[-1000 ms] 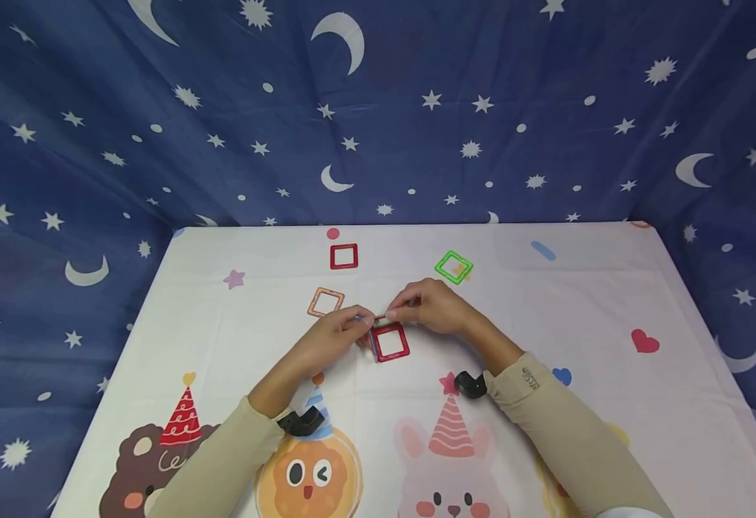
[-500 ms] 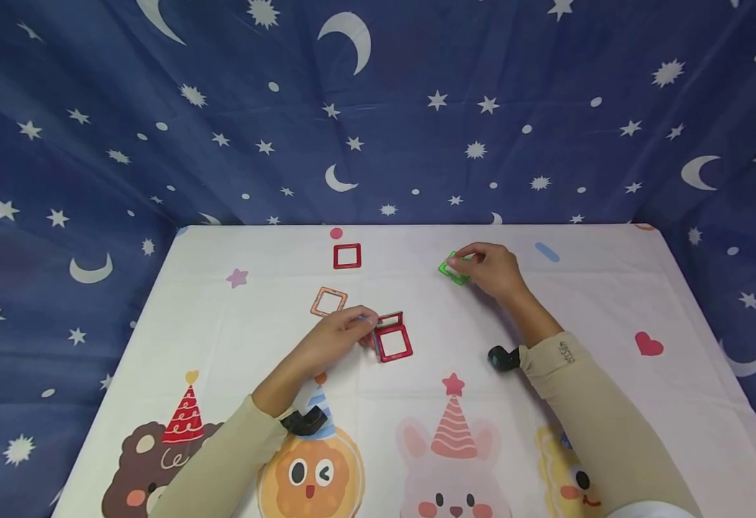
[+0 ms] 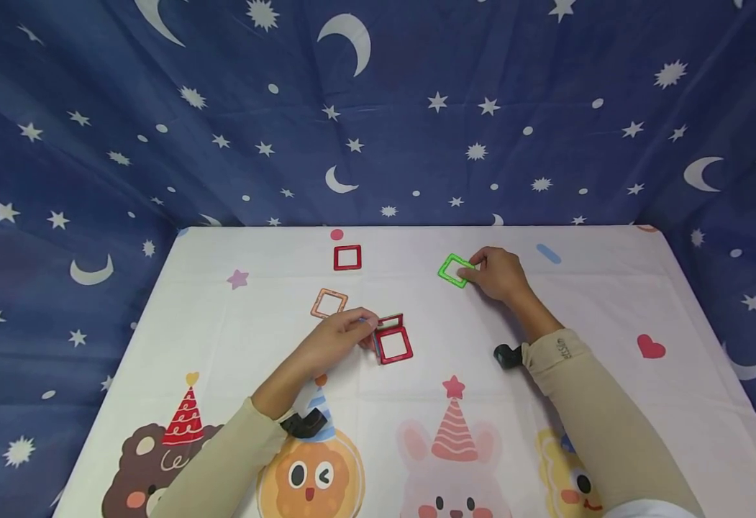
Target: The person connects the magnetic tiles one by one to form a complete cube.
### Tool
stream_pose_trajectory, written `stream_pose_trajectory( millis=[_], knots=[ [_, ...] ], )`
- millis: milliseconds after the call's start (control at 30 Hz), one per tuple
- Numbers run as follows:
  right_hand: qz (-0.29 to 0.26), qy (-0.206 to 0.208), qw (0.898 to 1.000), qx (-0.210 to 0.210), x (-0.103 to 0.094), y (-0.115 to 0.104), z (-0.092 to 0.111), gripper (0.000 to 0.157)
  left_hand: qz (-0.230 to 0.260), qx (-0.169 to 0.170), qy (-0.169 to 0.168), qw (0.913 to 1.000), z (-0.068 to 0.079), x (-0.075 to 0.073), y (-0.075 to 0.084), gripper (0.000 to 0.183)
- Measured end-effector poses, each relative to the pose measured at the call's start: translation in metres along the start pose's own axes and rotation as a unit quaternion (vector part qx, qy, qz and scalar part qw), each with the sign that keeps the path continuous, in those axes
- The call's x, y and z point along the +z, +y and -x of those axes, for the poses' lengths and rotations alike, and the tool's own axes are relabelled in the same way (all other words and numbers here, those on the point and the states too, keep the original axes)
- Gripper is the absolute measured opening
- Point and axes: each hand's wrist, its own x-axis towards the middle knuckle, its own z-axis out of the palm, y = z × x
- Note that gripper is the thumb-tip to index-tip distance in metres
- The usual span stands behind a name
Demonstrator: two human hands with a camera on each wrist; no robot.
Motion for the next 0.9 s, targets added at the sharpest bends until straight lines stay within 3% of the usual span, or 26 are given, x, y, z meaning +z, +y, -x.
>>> stream_pose_trajectory(
  millis=[233, 567, 667, 800, 900],
  knots=[
    [0.003, -0.034, 0.999, -0.013, -0.004, -0.002, 0.004, 0.032, 0.012, -0.002, -0.001, 0.9999, 0.0, 0.0, 0.0, 0.029],
    [-0.095, -0.093, 0.991, 0.016, -0.008, -0.015, 0.029, 0.034, 0.008, -0.001, -0.003, 1.0, 0.0, 0.0, 0.0, 0.028],
    [-0.147, -0.134, 0.98, 0.027, -0.007, -0.022, 0.037, 0.035, 0.006, 0.0, -0.001, 1.0, 0.0, 0.0, 0.0, 0.028],
    [-0.215, -0.205, 0.954, 0.041, -0.003, -0.027, 0.049, 0.037, 0.006, -0.003, 0.0, 1.0, -0.001, 0.0, -0.001, 0.028],
    [-0.234, -0.24, 0.942, 0.038, 0.002, -0.03, 0.059, 0.036, 0.006, -0.002, -0.001, 1.0, -0.001, 0.0, -0.001, 0.027]
  ],
)
